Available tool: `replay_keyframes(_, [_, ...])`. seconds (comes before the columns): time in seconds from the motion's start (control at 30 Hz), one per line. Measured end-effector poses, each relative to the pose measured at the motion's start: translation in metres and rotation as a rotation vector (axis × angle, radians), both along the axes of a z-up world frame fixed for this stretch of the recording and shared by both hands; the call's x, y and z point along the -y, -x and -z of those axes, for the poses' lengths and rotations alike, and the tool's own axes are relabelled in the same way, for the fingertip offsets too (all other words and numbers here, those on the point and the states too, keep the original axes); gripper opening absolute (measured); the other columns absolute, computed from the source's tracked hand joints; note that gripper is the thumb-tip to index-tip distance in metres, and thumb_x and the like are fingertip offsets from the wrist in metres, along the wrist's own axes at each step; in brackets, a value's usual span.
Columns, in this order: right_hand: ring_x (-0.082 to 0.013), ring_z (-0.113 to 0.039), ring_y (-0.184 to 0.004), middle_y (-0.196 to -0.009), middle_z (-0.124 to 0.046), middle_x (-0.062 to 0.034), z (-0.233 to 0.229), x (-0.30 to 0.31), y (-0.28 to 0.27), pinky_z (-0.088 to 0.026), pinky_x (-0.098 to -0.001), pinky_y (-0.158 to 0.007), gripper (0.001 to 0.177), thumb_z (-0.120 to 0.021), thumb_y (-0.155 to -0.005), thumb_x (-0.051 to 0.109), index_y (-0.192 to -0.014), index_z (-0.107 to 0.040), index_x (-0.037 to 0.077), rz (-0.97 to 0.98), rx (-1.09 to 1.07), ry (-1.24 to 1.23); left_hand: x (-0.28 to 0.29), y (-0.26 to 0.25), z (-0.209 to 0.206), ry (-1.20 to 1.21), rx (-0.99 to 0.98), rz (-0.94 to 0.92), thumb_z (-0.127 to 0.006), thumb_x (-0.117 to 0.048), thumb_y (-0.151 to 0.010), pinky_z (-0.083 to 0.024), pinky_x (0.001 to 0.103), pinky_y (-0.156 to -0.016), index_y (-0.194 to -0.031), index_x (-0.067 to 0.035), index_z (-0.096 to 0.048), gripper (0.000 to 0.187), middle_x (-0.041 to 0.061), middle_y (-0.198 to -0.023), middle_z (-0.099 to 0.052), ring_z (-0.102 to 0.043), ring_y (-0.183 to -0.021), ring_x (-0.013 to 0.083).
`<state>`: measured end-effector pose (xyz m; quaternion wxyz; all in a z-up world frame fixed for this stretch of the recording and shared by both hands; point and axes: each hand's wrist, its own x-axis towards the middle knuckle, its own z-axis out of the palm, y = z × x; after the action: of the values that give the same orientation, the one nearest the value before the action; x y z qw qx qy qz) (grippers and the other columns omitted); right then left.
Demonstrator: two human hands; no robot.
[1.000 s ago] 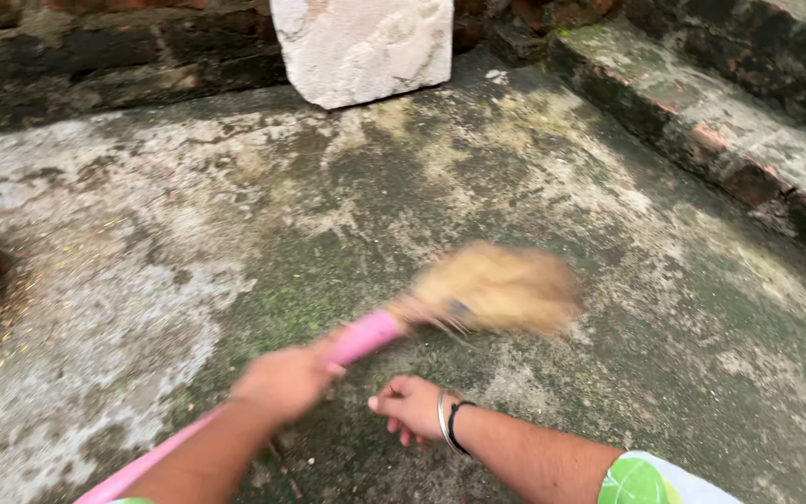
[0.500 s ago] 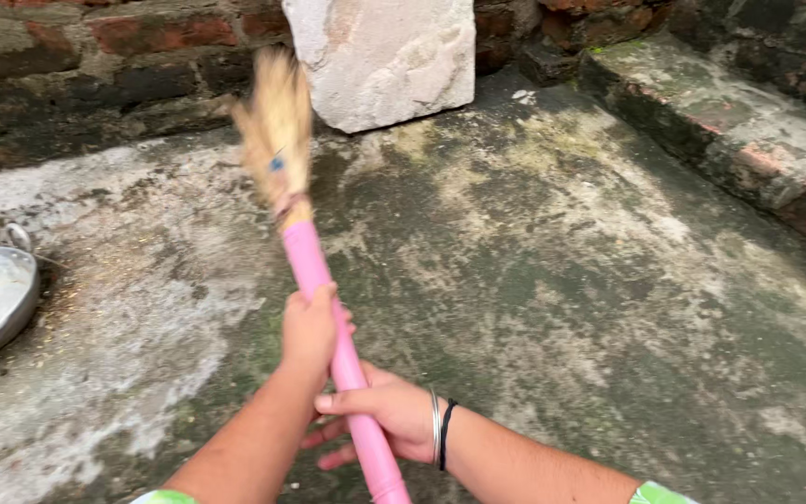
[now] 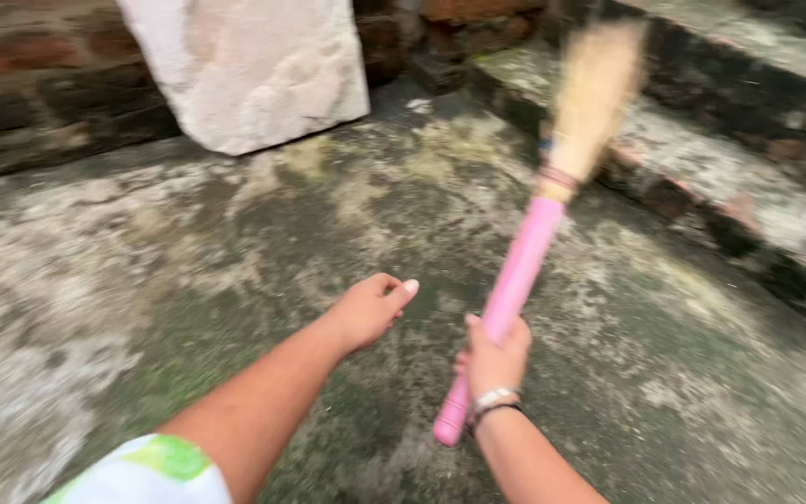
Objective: The person sweeps debris from an outdoor concrete floor using a broom and moves a metal pan and a brick out of the way.
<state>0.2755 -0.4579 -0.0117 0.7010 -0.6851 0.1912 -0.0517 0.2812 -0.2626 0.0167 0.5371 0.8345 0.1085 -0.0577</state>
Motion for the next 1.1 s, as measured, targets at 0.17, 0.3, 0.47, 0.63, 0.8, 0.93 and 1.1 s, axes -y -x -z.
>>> replay_keyframes(0.17, [-0.0293, -0.065, -0.066, -0.103, -0.057, -0.0190, 0.055, 0.130, -0.003, -0.057, -0.0413, -0.052, 0.081, -0.075, -0.082, -0.001, -0.144, -0.024, 0.011, 0.408, 0.000, 0.178, 0.085, -0.073, 0.050, 0.005, 0.040, 0.056, -0.067, -0.047, -0.090, -0.056, 0.041, -0.086, -0.113, -0.006, -0.069, 0.047, 0.013, -0.101, -0.076, -0.073, -0.092, 0.0259])
replay_keyframes(0.3, [-0.0407, -0.068, -0.096, -0.127, -0.057, -0.0330, 0.104, 0.265, -0.019, -0.057, -0.0478, -0.080, 0.099, -0.086, -0.084, 0.002, -0.155, -0.017, 0.007, 0.745, -0.180, 0.546, 0.172, -0.097, 0.077, 0.027, 0.079, 0.244, -0.068, -0.047, -0.091, -0.054, 0.045, -0.092, -0.116, -0.006, -0.068, 0.048, 0.017, -0.112, -0.073, -0.069, -0.106, 0.0319])
replay_keyframes(0.47, [-0.0388, -0.070, -0.100, -0.129, -0.058, -0.0328, 0.120, 0.314, -0.063, -0.062, -0.0467, -0.084, 0.101, -0.084, -0.077, 0.003, -0.150, -0.016, -0.004, 0.895, -0.426, 0.174, 0.214, -0.105, 0.072, 0.117, -0.025, 0.330, -0.068, -0.044, -0.091, -0.053, 0.045, -0.095, -0.123, -0.009, -0.064, 0.047, 0.015, -0.116, -0.071, -0.070, -0.108, 0.0322])
replay_keyframes(0.63, [-0.0369, -0.071, -0.094, -0.118, -0.068, -0.0270, 0.113, 0.191, -0.101, -0.061, -0.0476, -0.082, 0.075, -0.087, -0.068, 0.005, -0.132, -0.051, -0.011, 0.443, -0.355, 0.476, 0.175, -0.135, 0.082, 0.117, 0.024, 0.266, -0.070, -0.042, -0.089, -0.055, 0.043, -0.092, -0.115, -0.008, -0.070, 0.043, 0.017, -0.111, -0.074, -0.071, -0.105, 0.0316])
replay_keyframes(0.8, [-0.0400, -0.070, -0.093, -0.114, -0.061, -0.0257, 0.082, 0.005, -0.150, -0.061, -0.0521, -0.077, 0.088, -0.077, -0.067, -0.003, -0.142, -0.032, 0.001, 0.185, -0.306, 0.385, 0.081, -0.169, 0.116, 0.105, 0.055, 0.078, -0.065, -0.047, -0.092, -0.055, 0.043, -0.090, -0.104, -0.007, -0.074, 0.042, 0.016, -0.104, -0.076, -0.073, -0.101, 0.0313])
replay_keyframes(0.93, [-0.0410, -0.067, -0.113, -0.125, -0.064, -0.0299, 0.067, -0.080, -0.170, -0.053, -0.0451, -0.099, 0.111, -0.078, -0.074, 0.009, -0.160, -0.009, 0.012, -0.261, -0.390, 0.816, -0.018, -0.192, 0.154, 0.139, 0.075, -0.118, -0.053, -0.055, -0.098, -0.054, 0.045, -0.090, -0.105, -0.006, -0.072, 0.053, 0.018, -0.099, -0.076, -0.072, -0.100, 0.0345])
replay_keyframes(1.1, [-0.0376, -0.067, -0.117, -0.136, -0.061, -0.0232, 0.040, -0.086, -0.184, -0.055, -0.0446, -0.099, 0.113, -0.075, -0.075, 0.010, -0.164, -0.009, 0.027, -0.592, -0.293, 1.146, -0.096, -0.185, 0.165, 0.198, -0.058, -0.370, -0.044, -0.060, -0.100, -0.052, 0.047, -0.094, -0.107, -0.003, -0.069, 0.063, 0.019, -0.098, -0.077, -0.071, -0.101, 0.0364])
